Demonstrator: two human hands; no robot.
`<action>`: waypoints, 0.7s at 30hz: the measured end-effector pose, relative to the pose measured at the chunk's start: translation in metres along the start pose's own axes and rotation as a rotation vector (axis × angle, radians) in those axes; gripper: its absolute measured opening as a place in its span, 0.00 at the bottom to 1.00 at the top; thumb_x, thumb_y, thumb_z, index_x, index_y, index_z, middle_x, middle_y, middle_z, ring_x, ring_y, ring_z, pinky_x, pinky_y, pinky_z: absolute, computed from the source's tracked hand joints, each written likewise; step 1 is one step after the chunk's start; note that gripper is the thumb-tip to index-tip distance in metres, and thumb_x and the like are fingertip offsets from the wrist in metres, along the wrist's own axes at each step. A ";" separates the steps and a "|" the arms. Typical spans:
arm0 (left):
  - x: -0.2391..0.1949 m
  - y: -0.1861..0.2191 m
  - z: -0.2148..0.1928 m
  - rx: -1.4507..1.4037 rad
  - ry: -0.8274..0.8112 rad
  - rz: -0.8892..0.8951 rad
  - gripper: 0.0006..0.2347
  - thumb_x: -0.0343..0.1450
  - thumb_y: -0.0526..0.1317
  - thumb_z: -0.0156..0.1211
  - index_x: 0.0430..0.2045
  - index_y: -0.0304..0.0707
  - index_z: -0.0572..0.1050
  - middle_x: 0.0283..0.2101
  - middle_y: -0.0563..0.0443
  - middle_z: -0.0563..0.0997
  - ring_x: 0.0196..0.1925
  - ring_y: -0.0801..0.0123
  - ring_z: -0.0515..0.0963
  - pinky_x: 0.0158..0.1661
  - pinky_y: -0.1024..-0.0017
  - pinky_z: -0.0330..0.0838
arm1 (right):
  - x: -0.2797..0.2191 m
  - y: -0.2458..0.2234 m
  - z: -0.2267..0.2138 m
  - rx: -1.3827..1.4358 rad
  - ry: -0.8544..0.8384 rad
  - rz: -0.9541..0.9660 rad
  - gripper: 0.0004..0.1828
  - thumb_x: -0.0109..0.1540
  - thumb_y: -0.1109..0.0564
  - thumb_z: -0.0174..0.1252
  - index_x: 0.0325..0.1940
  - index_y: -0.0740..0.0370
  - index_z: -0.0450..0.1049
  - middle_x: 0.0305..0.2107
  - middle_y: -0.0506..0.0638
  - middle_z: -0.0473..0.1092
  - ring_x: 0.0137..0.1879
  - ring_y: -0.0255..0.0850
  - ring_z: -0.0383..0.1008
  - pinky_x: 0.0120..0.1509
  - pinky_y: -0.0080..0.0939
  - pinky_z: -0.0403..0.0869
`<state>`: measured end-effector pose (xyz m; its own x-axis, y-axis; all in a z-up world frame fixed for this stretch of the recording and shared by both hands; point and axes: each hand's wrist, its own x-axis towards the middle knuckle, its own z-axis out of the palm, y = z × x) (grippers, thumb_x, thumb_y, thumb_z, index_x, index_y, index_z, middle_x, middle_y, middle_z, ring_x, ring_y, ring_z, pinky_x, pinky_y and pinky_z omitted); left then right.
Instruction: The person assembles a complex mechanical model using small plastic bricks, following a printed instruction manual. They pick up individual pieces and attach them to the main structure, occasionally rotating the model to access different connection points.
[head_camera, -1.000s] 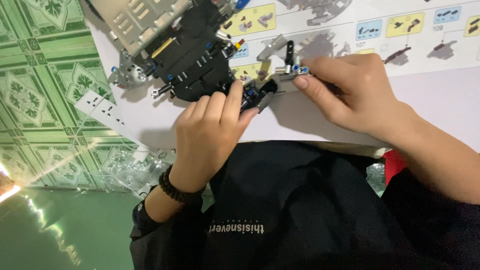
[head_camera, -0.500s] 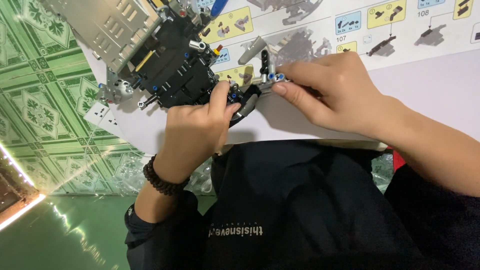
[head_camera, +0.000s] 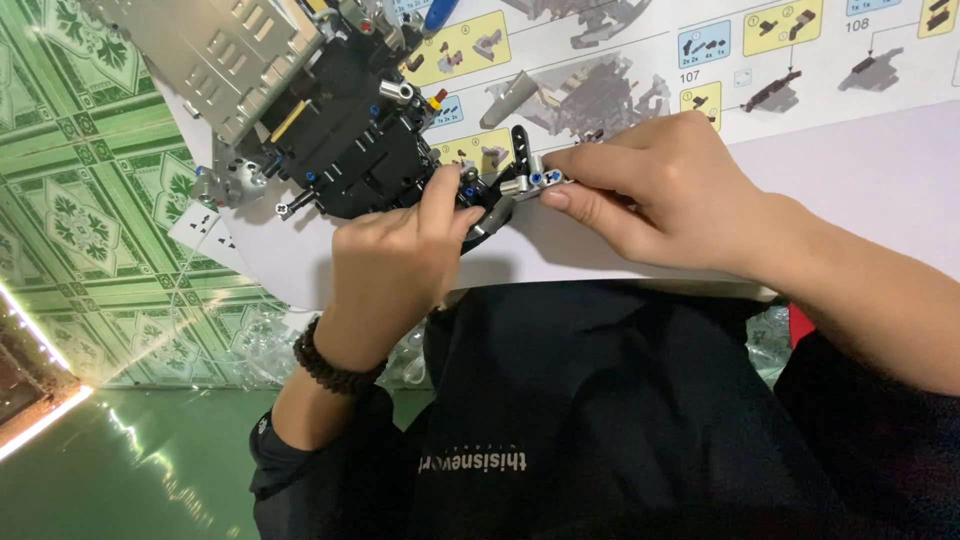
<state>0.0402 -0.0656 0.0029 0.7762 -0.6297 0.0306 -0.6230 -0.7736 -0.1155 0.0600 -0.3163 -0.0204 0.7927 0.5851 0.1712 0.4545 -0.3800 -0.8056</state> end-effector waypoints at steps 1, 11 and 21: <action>0.001 -0.001 -0.002 0.029 -0.010 -0.004 0.10 0.74 0.51 0.58 0.39 0.48 0.78 0.10 0.73 0.61 0.12 0.89 0.63 0.17 0.85 0.56 | 0.001 -0.001 -0.001 0.011 -0.006 -0.004 0.12 0.67 0.54 0.51 0.40 0.65 0.75 0.10 0.48 0.58 0.16 0.42 0.58 0.23 0.38 0.56; 0.006 -0.012 -0.007 -0.034 -0.153 0.062 0.13 0.74 0.52 0.55 0.41 0.45 0.74 0.09 0.63 0.61 0.09 0.71 0.63 0.14 0.73 0.60 | 0.010 -0.008 -0.009 0.236 -0.127 0.138 0.12 0.67 0.54 0.46 0.33 0.60 0.71 0.09 0.48 0.52 0.16 0.38 0.49 0.23 0.35 0.52; 0.013 -0.016 -0.009 -0.317 -0.285 0.113 0.13 0.73 0.40 0.56 0.45 0.28 0.71 0.09 0.58 0.61 0.09 0.73 0.59 0.13 0.75 0.53 | -0.002 0.013 0.021 -0.205 -0.133 -0.389 0.17 0.64 0.49 0.57 0.51 0.62 0.74 0.16 0.43 0.67 0.20 0.36 0.68 0.23 0.35 0.67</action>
<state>0.0595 -0.0625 0.0141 0.6695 -0.7011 -0.2454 -0.6696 -0.7126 0.2091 0.0560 -0.3069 -0.0432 0.4942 0.7942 0.3536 0.7897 -0.2400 -0.5646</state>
